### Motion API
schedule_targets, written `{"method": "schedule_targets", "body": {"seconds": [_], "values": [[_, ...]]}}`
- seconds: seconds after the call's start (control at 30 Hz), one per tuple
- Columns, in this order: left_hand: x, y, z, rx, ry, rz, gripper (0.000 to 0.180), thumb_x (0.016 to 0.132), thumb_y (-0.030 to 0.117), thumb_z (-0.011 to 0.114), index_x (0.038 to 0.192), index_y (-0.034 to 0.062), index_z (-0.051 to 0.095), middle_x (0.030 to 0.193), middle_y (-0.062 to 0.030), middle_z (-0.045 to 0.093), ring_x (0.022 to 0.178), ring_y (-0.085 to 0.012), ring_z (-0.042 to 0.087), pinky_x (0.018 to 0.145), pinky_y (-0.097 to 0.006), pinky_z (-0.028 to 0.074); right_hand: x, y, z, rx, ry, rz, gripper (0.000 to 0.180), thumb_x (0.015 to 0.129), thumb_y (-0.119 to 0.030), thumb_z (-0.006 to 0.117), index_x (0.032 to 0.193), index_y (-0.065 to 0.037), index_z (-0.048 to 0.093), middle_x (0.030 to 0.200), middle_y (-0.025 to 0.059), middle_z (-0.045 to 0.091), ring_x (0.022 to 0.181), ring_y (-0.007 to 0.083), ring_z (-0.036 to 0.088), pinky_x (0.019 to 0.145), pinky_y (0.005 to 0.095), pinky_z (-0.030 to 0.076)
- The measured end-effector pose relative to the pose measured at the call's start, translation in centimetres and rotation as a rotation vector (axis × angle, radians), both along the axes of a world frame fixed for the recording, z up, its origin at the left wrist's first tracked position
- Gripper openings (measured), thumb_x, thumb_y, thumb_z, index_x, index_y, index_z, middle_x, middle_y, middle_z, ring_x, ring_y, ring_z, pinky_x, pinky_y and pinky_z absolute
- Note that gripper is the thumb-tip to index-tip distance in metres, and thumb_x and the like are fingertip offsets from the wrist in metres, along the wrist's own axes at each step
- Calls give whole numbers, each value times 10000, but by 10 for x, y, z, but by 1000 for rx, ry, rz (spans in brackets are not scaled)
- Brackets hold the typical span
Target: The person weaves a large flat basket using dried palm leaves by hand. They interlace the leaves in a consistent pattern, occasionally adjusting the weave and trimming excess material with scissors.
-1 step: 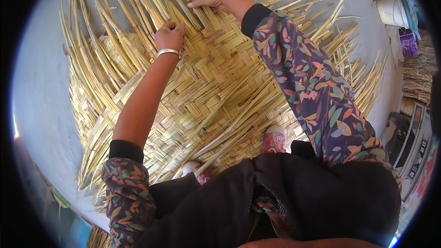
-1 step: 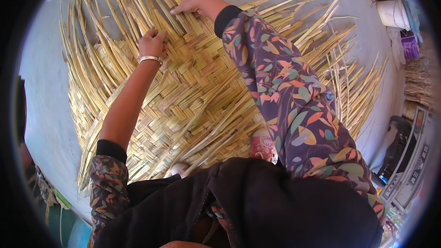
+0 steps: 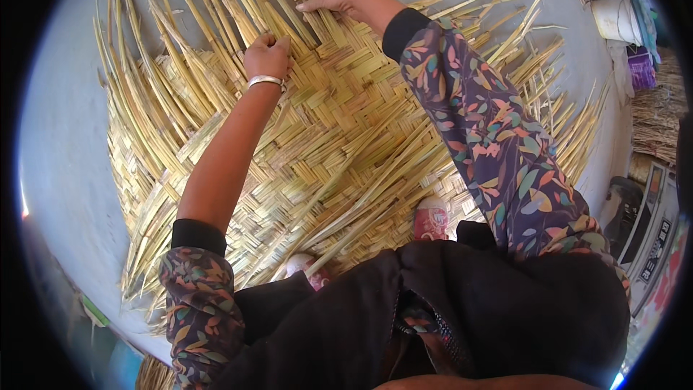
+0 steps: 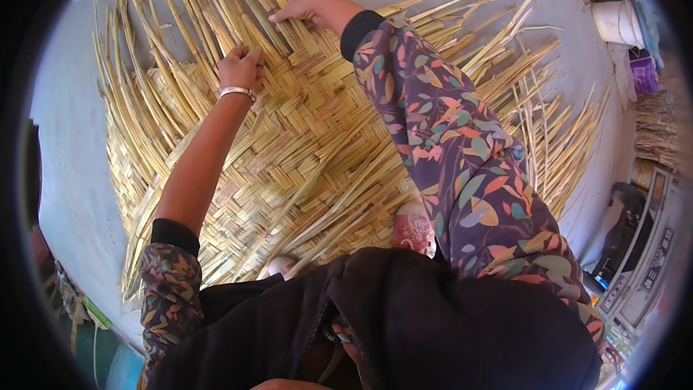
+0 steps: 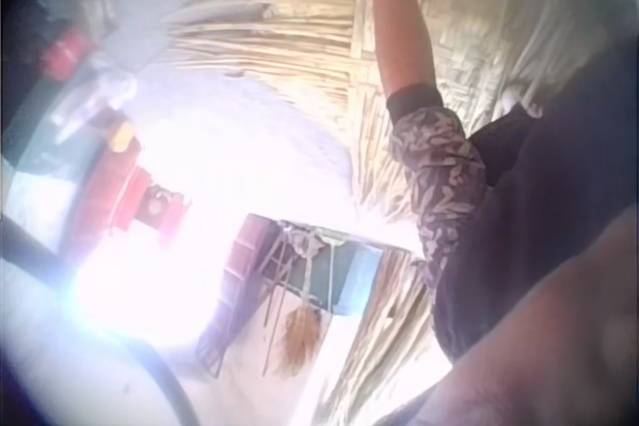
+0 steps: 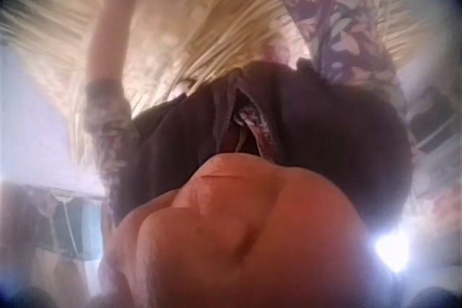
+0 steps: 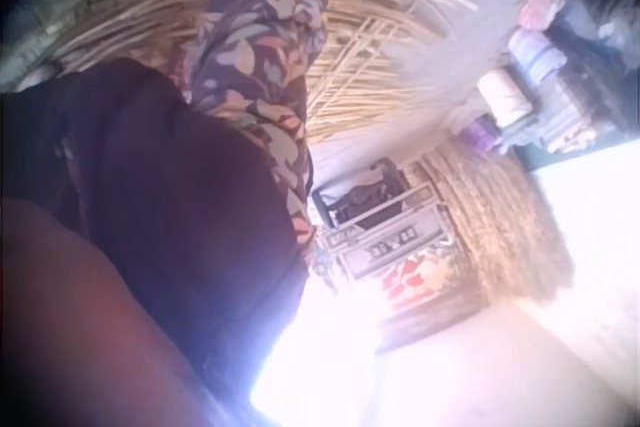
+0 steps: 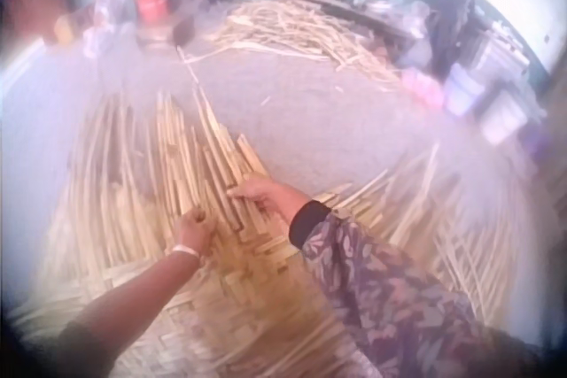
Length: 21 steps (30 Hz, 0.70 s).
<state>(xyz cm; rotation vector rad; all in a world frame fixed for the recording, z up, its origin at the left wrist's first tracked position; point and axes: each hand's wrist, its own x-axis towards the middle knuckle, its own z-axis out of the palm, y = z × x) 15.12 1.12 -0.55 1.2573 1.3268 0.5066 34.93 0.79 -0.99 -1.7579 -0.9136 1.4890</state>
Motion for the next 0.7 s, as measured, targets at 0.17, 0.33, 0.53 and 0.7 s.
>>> {"method": "schedule_targets", "body": {"seconds": [0.17,0.33,0.53,0.7], "values": [[-3,9,-17,248,262,-367,308,844,272,622,1041,40,665,848,-116,673,709,-191,649,649,-327,503,-1,-21,7,137,406,-59,337,823,-208,697,1081,-17,596,991,75,650,931,165,618,823,337,511],[1,12,-18,168,287,-428,310,873,295,595,1048,47,661,859,-86,678,790,-198,652,712,-329,501,2,-34,-4,269,468,-250,266,847,-173,668,1069,-38,611,988,51,637,890,157,614,794,314,512],[-14,9,-35,-4,-171,-96,237,890,144,588,1084,14,631,894,-62,654,691,-120,635,559,-257,524,6,-70,-20,292,-237,-423,135,814,-160,641,923,-90,676,849,80,671,733,215,628,671,344,502],[-26,1,-13,110,81,-232,241,873,143,599,1071,10,630,875,-41,668,592,-73,601,515,-216,493,-6,-92,-15,306,-792,-370,175,774,-274,622,866,-141,689,788,126,659,748,316,622,697,387,492]]}}
